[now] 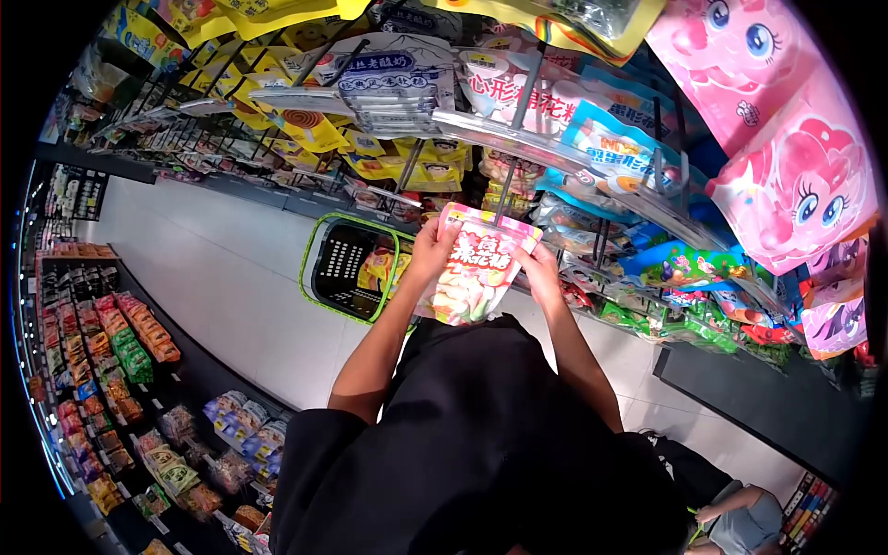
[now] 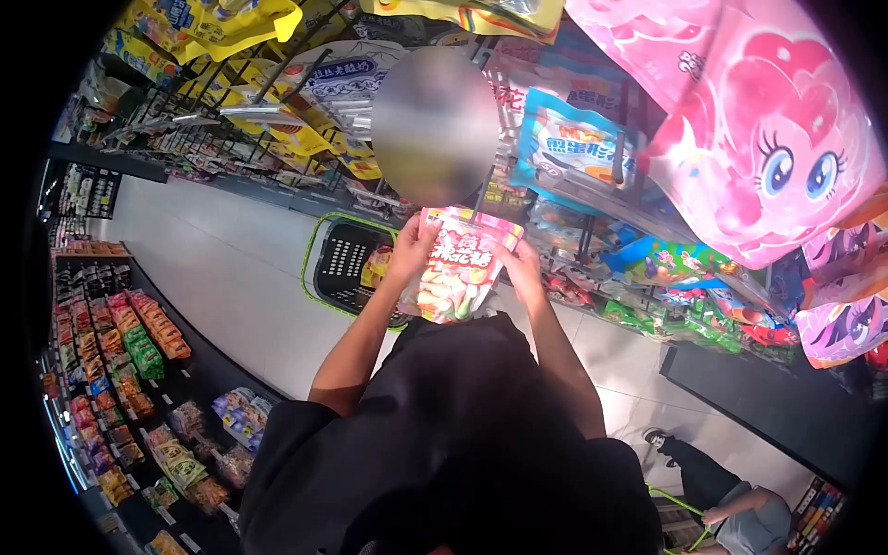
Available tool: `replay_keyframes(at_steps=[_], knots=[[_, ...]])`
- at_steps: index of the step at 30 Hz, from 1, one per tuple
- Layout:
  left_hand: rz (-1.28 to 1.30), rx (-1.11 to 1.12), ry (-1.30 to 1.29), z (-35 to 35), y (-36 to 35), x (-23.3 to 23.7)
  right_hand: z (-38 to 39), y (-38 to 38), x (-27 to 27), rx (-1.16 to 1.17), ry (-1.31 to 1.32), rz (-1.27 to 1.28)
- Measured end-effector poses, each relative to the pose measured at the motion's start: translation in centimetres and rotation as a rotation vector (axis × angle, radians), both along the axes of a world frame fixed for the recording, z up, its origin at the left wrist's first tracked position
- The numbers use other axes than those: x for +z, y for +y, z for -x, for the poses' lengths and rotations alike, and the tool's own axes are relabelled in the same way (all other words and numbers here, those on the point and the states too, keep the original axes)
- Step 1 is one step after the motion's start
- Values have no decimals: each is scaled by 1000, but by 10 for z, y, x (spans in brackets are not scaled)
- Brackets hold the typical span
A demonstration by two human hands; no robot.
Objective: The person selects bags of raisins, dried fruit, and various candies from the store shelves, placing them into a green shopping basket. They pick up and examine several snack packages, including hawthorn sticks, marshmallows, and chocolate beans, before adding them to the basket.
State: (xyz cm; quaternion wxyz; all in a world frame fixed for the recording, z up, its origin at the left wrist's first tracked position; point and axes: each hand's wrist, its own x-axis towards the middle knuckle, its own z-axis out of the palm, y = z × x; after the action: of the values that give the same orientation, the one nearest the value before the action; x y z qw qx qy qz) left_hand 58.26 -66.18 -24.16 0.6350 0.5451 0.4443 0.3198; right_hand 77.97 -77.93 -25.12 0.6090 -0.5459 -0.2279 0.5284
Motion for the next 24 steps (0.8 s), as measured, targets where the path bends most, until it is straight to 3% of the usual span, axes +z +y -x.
replay_keyframes(at_steps=[6, 11, 14, 19, 24], knots=[[41, 28, 20, 5, -6, 31, 10, -3, -13, -5, -149, 66], [-23, -9, 88, 25, 3, -4, 20, -10, -43, -47, -216, 180], [30, 10, 102, 39, 1, 6, 33, -10, -45, -46, -235, 164], [120, 61, 84, 79, -3, -5, 67, 4, -31, 63, -332, 127], [-11, 131, 18, 126, -7, -13, 95, 25, -36, 201, -458, 113]])
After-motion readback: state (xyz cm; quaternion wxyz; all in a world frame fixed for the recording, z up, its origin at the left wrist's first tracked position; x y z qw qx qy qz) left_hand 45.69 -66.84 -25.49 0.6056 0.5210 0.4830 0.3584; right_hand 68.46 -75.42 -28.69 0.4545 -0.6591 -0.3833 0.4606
